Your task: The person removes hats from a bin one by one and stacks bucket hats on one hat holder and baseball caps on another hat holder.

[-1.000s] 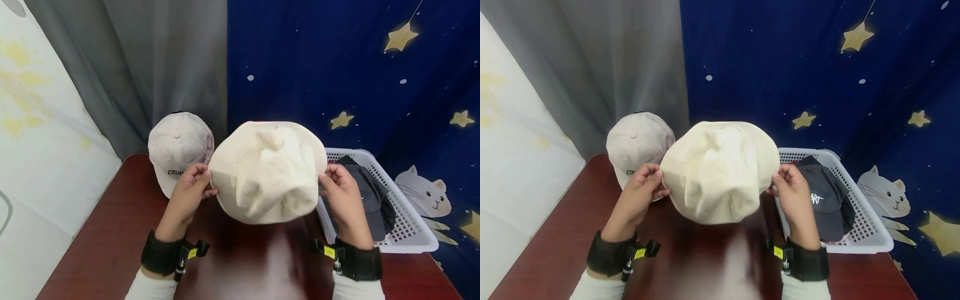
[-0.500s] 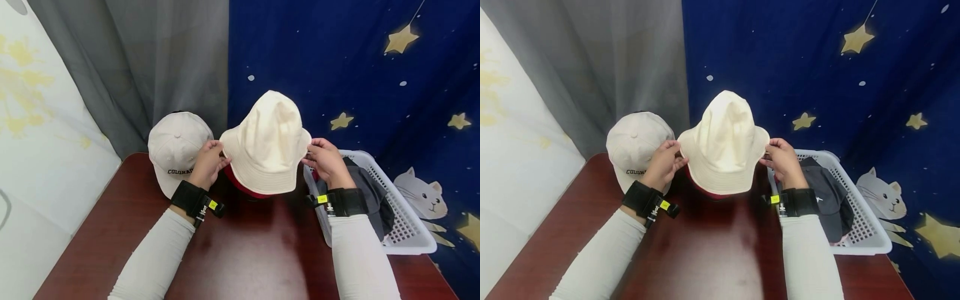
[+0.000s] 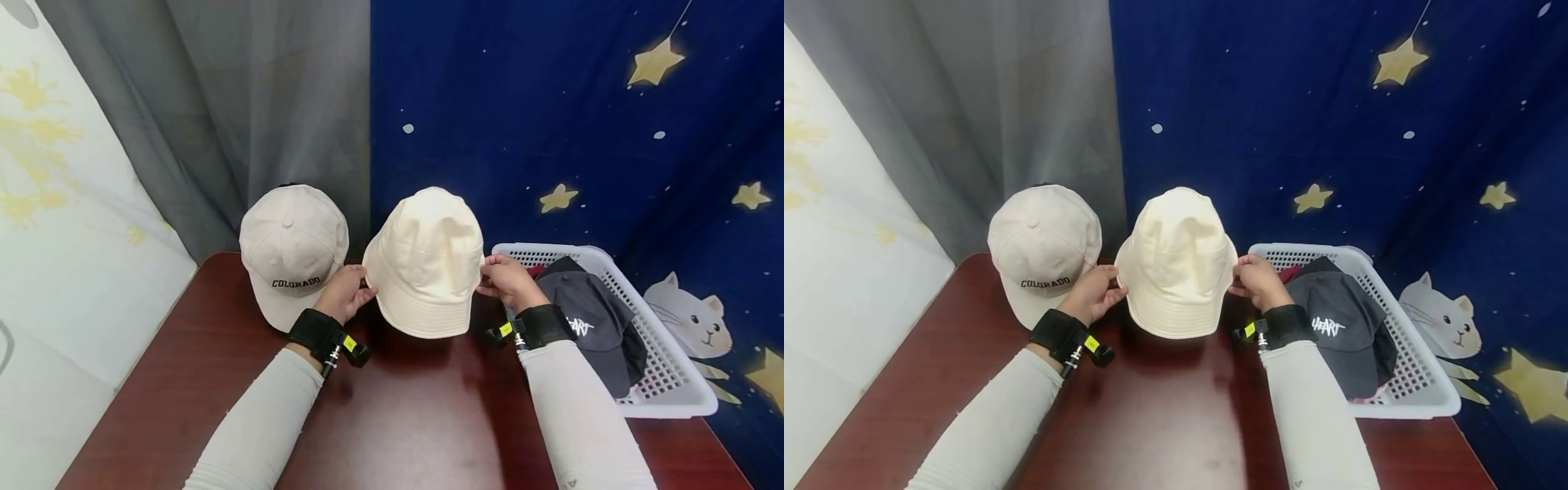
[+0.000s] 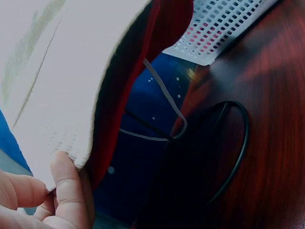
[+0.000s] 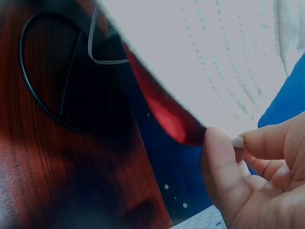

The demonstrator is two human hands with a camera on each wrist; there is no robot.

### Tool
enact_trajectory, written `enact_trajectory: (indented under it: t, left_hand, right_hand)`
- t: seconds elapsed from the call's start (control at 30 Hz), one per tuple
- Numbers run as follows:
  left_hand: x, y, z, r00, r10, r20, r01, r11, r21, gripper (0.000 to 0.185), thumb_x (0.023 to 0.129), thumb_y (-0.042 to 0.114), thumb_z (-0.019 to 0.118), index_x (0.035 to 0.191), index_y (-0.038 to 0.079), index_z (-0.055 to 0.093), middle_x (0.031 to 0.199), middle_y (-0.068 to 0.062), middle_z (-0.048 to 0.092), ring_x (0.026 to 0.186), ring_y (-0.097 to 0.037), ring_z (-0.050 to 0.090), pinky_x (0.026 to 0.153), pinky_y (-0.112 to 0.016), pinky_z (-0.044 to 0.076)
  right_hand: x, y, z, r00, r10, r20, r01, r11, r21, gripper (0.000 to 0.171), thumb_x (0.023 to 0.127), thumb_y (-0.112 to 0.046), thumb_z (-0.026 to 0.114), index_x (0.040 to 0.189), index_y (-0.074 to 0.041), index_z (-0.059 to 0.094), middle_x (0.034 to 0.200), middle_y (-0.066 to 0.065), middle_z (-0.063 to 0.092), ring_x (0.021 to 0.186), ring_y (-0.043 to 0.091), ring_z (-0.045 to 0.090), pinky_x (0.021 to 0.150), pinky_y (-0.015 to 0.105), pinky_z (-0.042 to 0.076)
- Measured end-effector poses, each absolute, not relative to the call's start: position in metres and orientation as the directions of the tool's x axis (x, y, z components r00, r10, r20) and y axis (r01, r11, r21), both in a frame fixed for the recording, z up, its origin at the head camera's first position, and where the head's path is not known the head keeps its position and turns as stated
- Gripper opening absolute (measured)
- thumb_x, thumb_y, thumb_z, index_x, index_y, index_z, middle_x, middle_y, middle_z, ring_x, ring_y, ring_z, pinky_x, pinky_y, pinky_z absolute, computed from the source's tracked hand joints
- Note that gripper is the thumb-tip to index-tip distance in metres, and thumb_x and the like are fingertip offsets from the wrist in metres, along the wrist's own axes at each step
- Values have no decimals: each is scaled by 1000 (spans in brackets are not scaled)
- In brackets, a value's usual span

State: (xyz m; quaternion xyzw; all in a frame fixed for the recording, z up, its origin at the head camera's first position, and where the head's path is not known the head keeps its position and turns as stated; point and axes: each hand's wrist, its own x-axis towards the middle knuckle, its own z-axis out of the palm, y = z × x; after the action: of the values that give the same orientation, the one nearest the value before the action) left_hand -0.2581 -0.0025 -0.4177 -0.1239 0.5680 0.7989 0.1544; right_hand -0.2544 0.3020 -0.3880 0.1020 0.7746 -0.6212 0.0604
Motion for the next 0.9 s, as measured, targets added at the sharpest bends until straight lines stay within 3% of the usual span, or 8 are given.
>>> enact_trajectory:
  t: [0.33, 0.47, 0.6, 0.9]
  left_hand:
    - [-267, -3, -440, -895, 150, -421, -447, -343, 826, 38, 108, 11, 34, 143, -2, 40, 101, -12, 45, 64, -12, 53, 59, -16, 50]
    - [-269, -3, -446, -893, 159, -422, -451, -340, 826, 36, 108, 11, 34, 141, -2, 42, 101, -12, 46, 66, -12, 55, 60, -17, 51]
    - [-270, -3, -450, -890, 176, -420, -456, -332, 826, 34, 109, 10, 34, 140, -1, 41, 105, -13, 47, 70, -13, 57, 63, -18, 51]
    - [-268, -11, -449, -891, 167, -422, -452, -241, 859, 35, 108, 9, 39, 142, 0, 41, 107, -13, 50, 66, -10, 57, 63, -16, 52]
  right_hand:
    - [-266, 287, -395, -966, 137, -221, 257, 373, -892, 4, 98, 2, 44, 100, 2, 47, 97, 15, 47, 72, 16, 57, 64, 25, 58]
    - [-269, 283, -400, -966, 150, -211, 256, 440, -861, 6, 98, 1, 42, 94, 2, 48, 92, 14, 47, 68, 15, 57, 66, 30, 59]
    - [-270, 281, -405, -964, 153, -219, 265, 460, -847, 14, 99, -2, 40, 87, 0, 47, 87, 12, 47, 62, 14, 57, 64, 30, 59]
    - [-267, 279, -405, -971, 128, -201, 238, 467, -852, 12, 96, 1, 41, 85, 1, 46, 88, 14, 46, 62, 15, 56, 64, 31, 59]
